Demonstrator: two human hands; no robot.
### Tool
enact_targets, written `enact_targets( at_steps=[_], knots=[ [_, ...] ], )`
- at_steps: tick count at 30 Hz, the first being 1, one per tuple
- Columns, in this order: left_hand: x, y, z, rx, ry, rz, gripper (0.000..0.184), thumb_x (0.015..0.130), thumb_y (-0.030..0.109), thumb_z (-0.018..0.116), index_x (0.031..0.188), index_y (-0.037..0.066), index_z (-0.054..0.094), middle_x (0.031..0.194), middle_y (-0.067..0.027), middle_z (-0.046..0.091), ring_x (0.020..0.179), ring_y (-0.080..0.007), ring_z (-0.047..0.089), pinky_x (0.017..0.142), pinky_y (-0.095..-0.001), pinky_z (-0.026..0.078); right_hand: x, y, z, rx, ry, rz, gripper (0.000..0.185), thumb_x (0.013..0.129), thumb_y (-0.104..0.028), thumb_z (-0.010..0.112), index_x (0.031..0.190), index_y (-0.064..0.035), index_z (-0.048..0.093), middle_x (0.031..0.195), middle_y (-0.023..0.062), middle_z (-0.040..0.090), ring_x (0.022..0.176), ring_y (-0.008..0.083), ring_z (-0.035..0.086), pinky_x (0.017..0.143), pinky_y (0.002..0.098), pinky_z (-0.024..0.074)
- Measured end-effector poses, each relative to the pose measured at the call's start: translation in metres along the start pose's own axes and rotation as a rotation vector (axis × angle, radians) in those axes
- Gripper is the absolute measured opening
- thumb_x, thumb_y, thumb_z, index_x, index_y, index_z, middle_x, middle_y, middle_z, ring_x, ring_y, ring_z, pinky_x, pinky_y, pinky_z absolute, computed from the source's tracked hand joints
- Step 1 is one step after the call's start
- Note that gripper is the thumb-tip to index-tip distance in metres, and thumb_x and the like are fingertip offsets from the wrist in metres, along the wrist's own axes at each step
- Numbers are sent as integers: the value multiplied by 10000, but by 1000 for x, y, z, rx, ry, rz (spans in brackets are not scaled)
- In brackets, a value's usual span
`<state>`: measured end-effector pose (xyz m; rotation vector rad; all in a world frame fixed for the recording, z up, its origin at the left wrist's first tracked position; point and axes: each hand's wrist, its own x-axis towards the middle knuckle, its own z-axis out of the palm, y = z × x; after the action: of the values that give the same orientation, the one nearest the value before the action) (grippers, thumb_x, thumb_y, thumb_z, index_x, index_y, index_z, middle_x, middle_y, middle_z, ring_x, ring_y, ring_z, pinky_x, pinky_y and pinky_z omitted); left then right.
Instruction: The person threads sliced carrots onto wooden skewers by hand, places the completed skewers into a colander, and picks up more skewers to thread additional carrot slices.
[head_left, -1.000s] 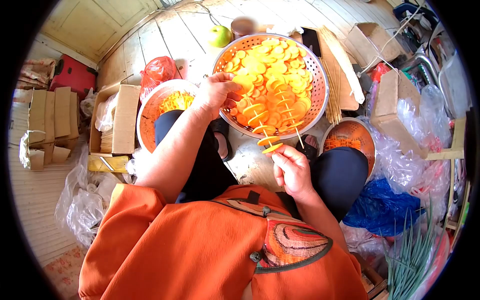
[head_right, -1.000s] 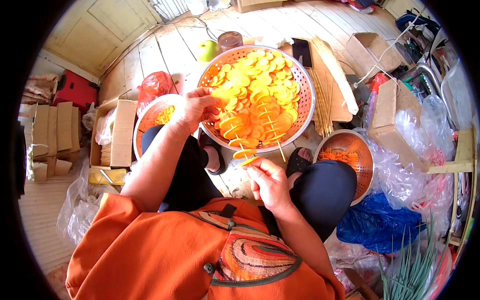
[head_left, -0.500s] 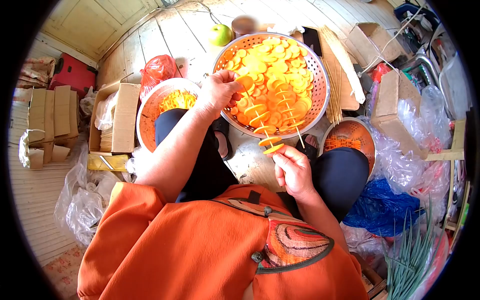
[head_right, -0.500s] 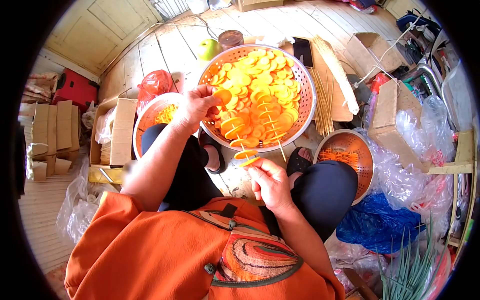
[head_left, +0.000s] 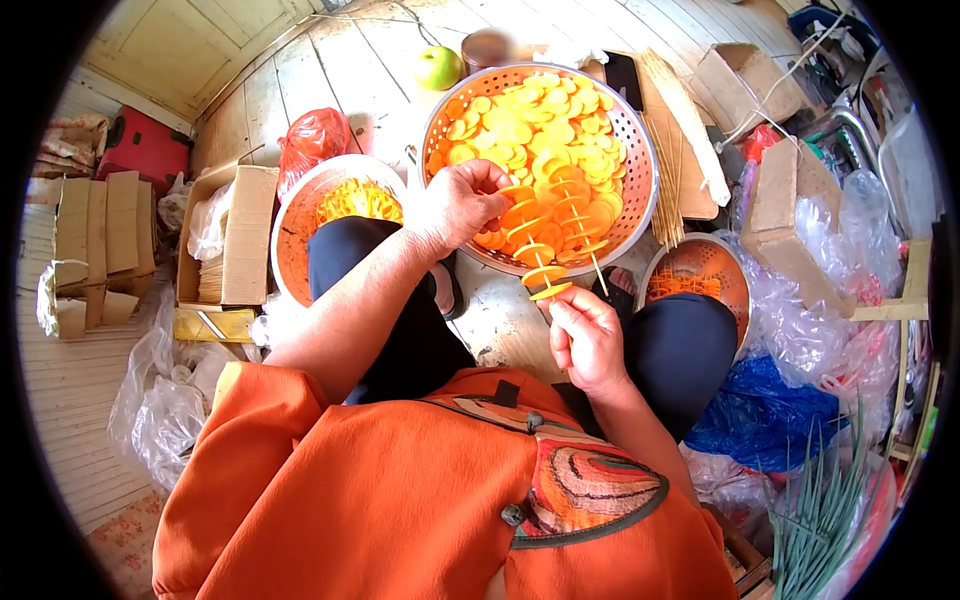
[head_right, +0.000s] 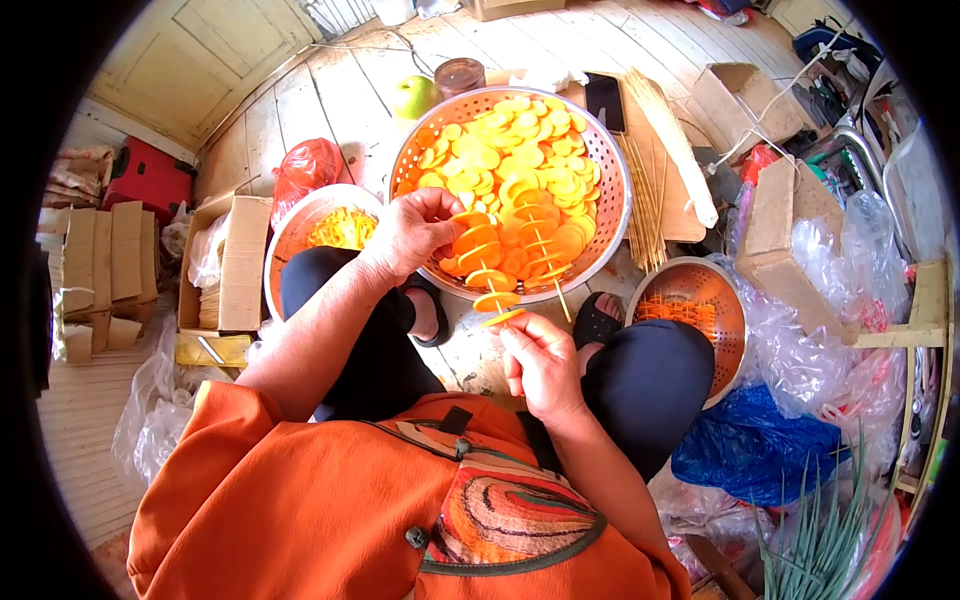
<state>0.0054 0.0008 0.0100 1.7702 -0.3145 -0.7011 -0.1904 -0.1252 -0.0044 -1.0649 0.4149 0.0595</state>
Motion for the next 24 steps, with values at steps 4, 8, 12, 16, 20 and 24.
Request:
enact_targets(
  at_steps=[4,8,12,16,20,24],
  knots=[
    [0,2,1,18,19,-10,66,822,59,626,871,57,581,673,27,567,518,-43,537,479,-173,436,2,-1,2,12,15,-8,161,910,-114,498,927,14,594,513,16,464,345,69,343,342,199,284],
    [1,11,-8,9,6,6,132,776,21,588,902,60,589,739,19,581,549,-53,543,517,-188,449,3,-3,1,8,59,-23,163,914,-110,485,915,16,588,485,21,452,325,80,324,339,210,271],
    [10,20,-23,-10,148,15,197,734,13,561,927,44,586,789,4,592,605,-73,556,558,-210,468,3,-1,-3,57,87,-57,165,916,-116,484,919,14,587,481,22,447,324,83,322,335,213,265],
    [27,2,-36,701,195,182,273,724,111,622,992,60,624,880,-91,665,794,-215,653,720,-315,517,2,-3,-2,53,122,-42,169,917,-118,483,926,17,584,473,21,437,323,84,314,331,217,257],
    [27,-4,-25,1120,-19,159,280,733,145,600,999,66,641,940,-152,655,893,-292,632,803,-369,501,2,-3,-1,50,123,-52,168,917,-115,482,926,19,583,466,19,431,323,82,309,332,219,253],
    [26,-6,-3,1271,-96,48,361,788,318,575,1078,105,598,1021,-162,629,917,-308,625,790,-402,498,3,-1,-2,33,116,-63,167,918,-113,480,927,18,583,467,18,432,324,81,313,333,219,255]
  ],
)
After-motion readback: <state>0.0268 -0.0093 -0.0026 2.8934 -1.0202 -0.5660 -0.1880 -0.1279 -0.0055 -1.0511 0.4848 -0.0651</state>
